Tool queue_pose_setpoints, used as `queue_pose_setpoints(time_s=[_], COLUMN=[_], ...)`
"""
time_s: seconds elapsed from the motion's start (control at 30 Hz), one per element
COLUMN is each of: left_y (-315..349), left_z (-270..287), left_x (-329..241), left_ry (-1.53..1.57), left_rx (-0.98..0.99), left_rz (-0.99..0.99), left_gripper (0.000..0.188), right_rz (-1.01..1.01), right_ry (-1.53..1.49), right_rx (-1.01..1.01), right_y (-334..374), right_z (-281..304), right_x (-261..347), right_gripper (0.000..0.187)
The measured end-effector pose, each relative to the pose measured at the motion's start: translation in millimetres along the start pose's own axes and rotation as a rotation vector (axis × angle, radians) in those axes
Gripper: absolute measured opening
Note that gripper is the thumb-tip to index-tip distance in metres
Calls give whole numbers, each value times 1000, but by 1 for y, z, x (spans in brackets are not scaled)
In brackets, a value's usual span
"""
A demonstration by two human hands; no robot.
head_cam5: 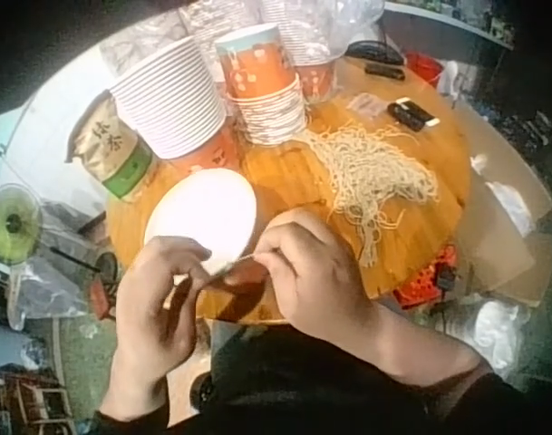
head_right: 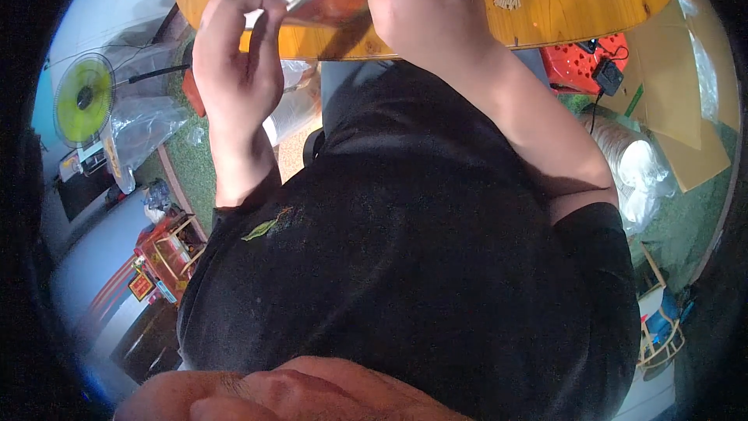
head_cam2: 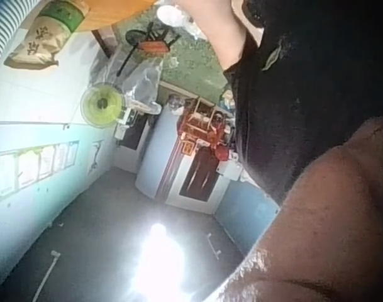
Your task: Looping strings through paper tags and attaching them to the handles or edges of paper cups.
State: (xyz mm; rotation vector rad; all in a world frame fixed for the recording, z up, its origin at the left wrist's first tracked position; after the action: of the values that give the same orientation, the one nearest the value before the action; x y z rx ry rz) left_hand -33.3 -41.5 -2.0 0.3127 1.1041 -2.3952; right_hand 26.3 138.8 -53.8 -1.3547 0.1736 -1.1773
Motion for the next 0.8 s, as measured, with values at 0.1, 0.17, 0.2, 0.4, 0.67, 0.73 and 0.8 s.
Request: queue_pose_setpoints(time_s=[0.1,0.17,0.2,0.4,0.67,0.73,0.8], left_y=[7,9,10,7,-2,-26,-27], left_z=[1,0,0,1,-1,-7,-13], left_x=[1,2,3,9,7,-24,-20], left_ry=[82,94,91,185,442,429,417], left_rx=[101,160,158,202,157,195,209], left_rz=[-6,6,8,51,403,673,729], left_gripper=[23,20,20,10,15,15,14], right_rz=[35,29,23,-159,53,71,82], right_ry=[-455,-461,-467,-93,-222,-241,-247], right_rx=[-318,-317,-316,-30,-11,-9,1], right_y=[2,4,5,-6,-25,-25,-26], right_z=[-14,-16,-17,2,12,12,12], right_x=[-11,-12,-11,9,16,14,14], right_gripper=[6,6,5,7,14,14,14])
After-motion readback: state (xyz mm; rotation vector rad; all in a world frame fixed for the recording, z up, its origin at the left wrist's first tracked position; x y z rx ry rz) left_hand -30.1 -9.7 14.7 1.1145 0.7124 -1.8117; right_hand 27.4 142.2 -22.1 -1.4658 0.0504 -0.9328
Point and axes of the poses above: each hand's wrist, its own y-axis away from the middle knuckle, its own z-axis out of the back of the hand, x = y × z, the point moved 3 cm from there along -y, towards the middle knuckle, and after that the axes turned 10 degrees about -x, right-handed, at the moved point
